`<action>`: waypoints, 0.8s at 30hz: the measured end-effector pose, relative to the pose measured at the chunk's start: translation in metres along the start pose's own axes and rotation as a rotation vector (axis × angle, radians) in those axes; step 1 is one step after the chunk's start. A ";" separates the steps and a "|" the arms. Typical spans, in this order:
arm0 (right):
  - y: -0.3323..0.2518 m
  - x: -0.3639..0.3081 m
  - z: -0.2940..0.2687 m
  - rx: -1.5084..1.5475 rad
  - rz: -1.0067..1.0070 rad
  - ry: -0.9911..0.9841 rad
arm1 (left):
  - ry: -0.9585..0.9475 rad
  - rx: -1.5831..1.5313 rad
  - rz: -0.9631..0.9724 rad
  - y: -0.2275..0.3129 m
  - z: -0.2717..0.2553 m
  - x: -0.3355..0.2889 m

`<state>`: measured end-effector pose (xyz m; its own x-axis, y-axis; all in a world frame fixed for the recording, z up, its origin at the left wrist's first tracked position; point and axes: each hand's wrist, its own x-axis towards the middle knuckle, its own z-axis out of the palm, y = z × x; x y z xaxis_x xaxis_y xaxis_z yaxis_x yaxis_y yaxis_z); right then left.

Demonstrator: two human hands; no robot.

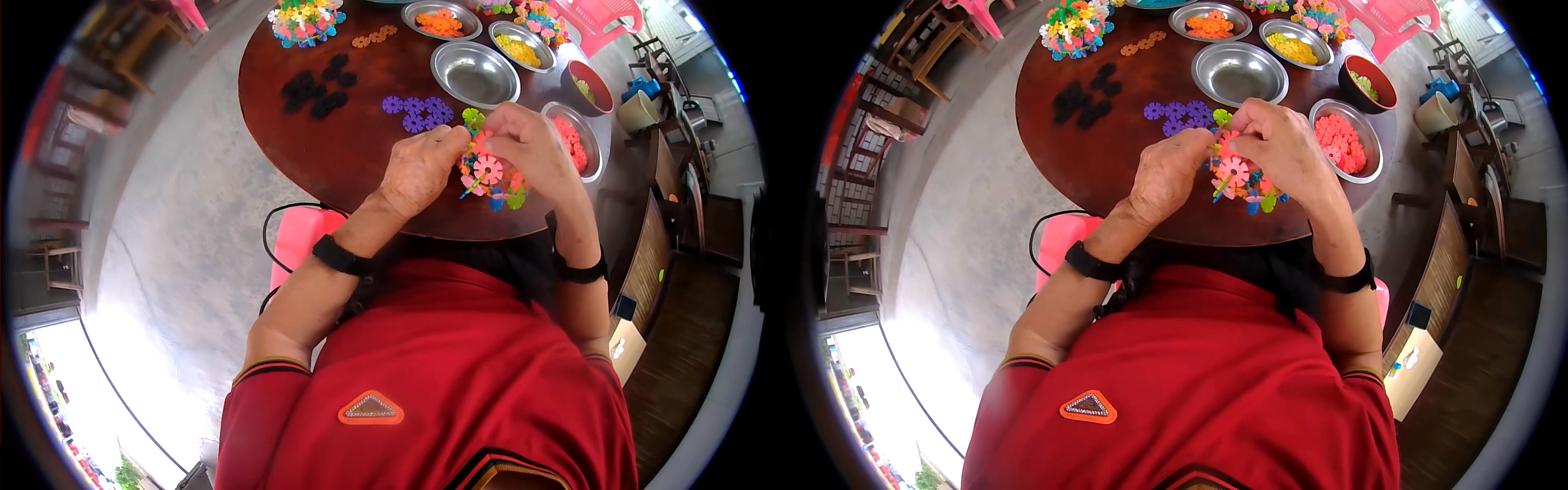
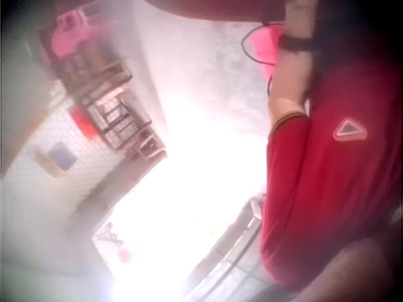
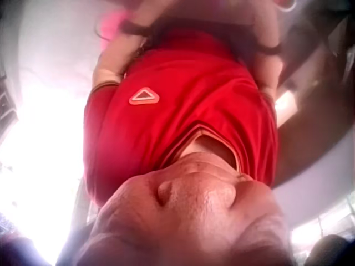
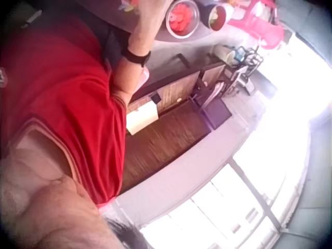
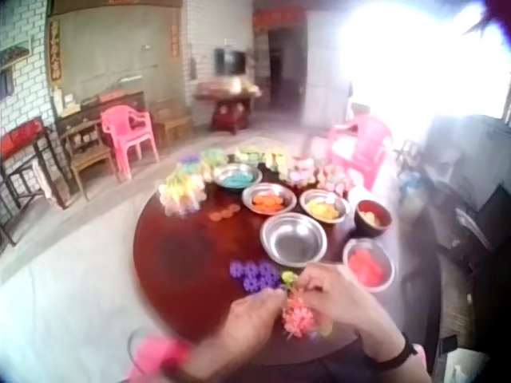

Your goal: Assembling a colorful plastic star-shaped toy from interlocking parts.

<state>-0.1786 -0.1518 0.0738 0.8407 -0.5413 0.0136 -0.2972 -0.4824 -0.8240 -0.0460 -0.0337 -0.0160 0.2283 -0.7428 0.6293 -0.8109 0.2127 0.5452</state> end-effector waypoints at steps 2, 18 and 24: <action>0.000 -0.003 -0.002 -0.015 0.019 -0.008 | 0.015 0.007 0.022 0.004 0.001 -0.001; 0.020 -0.005 0.006 0.090 -0.130 -0.030 | 0.012 -0.083 0.019 0.014 -0.012 0.005; 0.002 -0.012 0.005 -0.029 -0.180 -0.029 | 0.150 -0.101 -0.086 0.001 -0.017 0.019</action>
<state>-0.1870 -0.1426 0.0686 0.8941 -0.4245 0.1428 -0.1534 -0.5898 -0.7928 -0.0327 -0.0371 0.0061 0.3786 -0.6597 0.6492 -0.7285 0.2203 0.6486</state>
